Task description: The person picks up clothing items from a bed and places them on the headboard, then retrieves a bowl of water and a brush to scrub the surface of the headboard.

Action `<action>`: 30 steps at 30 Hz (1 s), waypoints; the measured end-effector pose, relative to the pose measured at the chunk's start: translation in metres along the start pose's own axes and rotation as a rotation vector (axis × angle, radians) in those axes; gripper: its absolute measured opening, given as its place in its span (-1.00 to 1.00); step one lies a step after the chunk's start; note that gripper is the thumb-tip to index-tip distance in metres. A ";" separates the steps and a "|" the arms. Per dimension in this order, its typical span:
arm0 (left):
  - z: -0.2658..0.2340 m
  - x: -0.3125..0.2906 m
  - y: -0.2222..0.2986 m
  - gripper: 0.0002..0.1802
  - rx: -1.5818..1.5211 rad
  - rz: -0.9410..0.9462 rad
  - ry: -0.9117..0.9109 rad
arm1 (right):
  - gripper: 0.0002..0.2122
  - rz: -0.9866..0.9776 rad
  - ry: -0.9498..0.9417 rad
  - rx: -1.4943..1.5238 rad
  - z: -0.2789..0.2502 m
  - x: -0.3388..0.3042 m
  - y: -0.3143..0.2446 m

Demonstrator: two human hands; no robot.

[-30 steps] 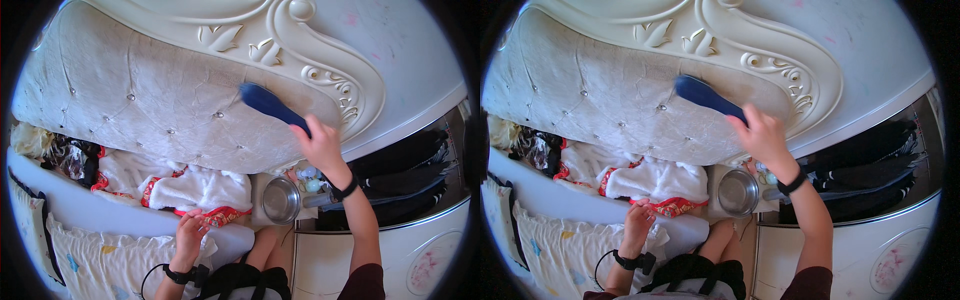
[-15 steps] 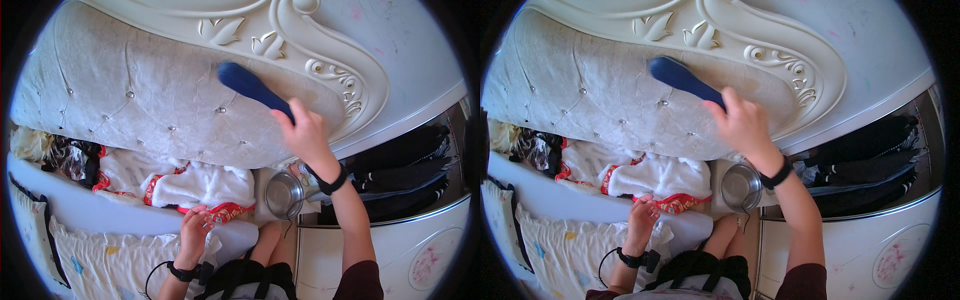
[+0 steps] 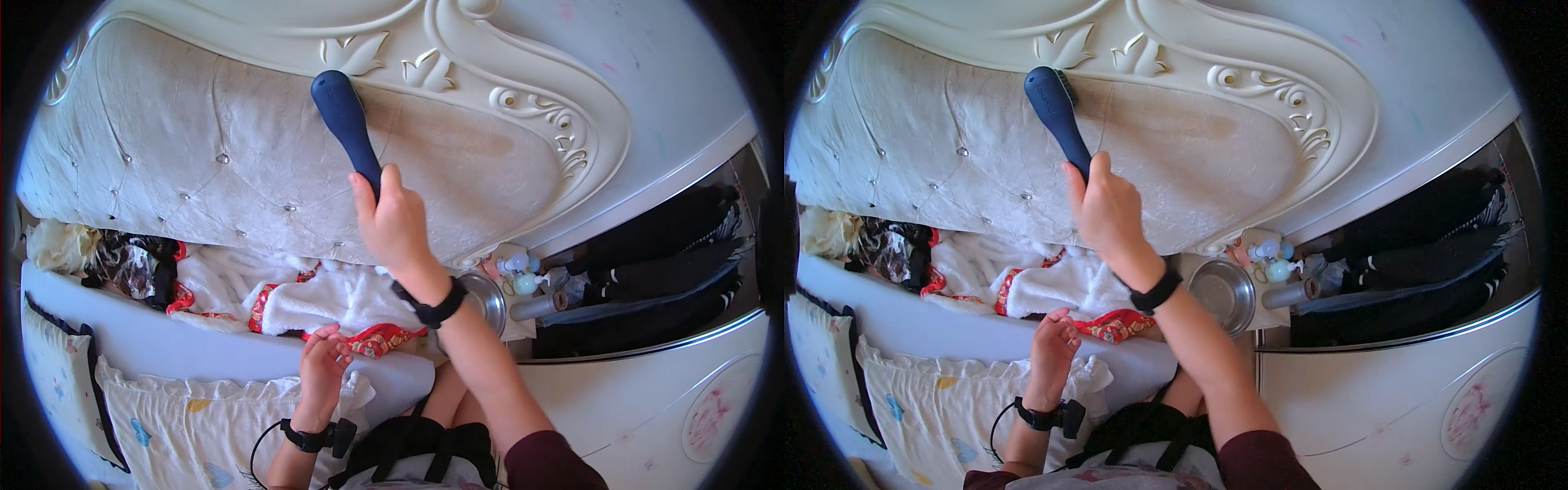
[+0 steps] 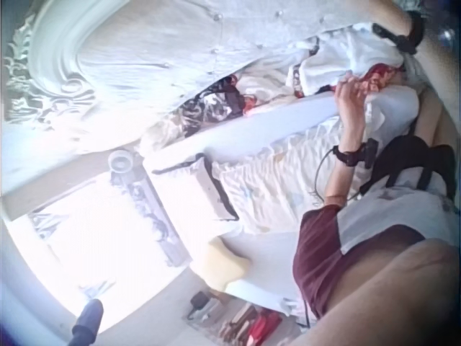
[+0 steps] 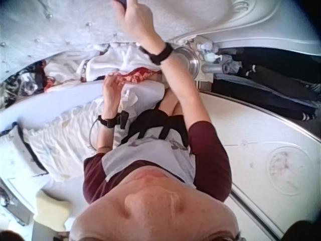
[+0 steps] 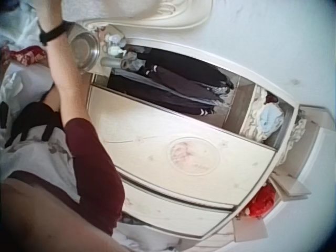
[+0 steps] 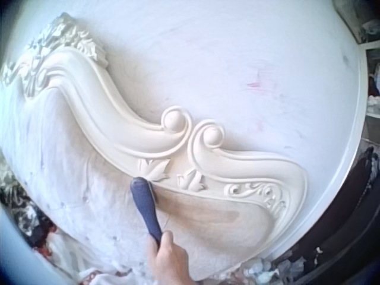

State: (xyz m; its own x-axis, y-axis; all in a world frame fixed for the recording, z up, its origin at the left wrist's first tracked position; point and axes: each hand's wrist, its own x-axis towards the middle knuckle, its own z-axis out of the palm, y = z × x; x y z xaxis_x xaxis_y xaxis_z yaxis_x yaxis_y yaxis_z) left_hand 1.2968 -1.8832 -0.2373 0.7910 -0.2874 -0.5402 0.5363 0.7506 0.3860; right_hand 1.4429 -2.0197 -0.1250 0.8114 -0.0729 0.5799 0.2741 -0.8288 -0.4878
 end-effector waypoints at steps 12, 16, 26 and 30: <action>-0.004 -0.010 0.006 -0.78 -0.008 -0.009 0.002 | -0.73 0.351 0.246 0.113 -0.028 -0.040 0.031; -0.017 -0.008 0.019 -0.74 -0.076 0.090 0.015 | -0.72 0.042 0.037 0.089 0.050 -0.019 -0.019; -0.026 -0.015 0.034 -0.76 -0.074 0.086 0.085 | -0.78 0.266 0.443 -0.011 -0.038 -0.066 0.069; -0.014 -0.016 0.033 -0.77 -0.036 0.068 0.075 | -0.78 0.267 0.358 0.213 0.022 -0.033 0.031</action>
State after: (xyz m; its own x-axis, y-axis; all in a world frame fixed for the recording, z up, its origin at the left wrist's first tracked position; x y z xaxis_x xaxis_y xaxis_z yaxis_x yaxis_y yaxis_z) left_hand 1.2979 -1.8451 -0.2264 0.8003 -0.1904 -0.5685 0.4699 0.7881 0.3975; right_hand 1.4361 -2.0305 -0.1738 0.6493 -0.4844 0.5862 0.2107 -0.6261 -0.7508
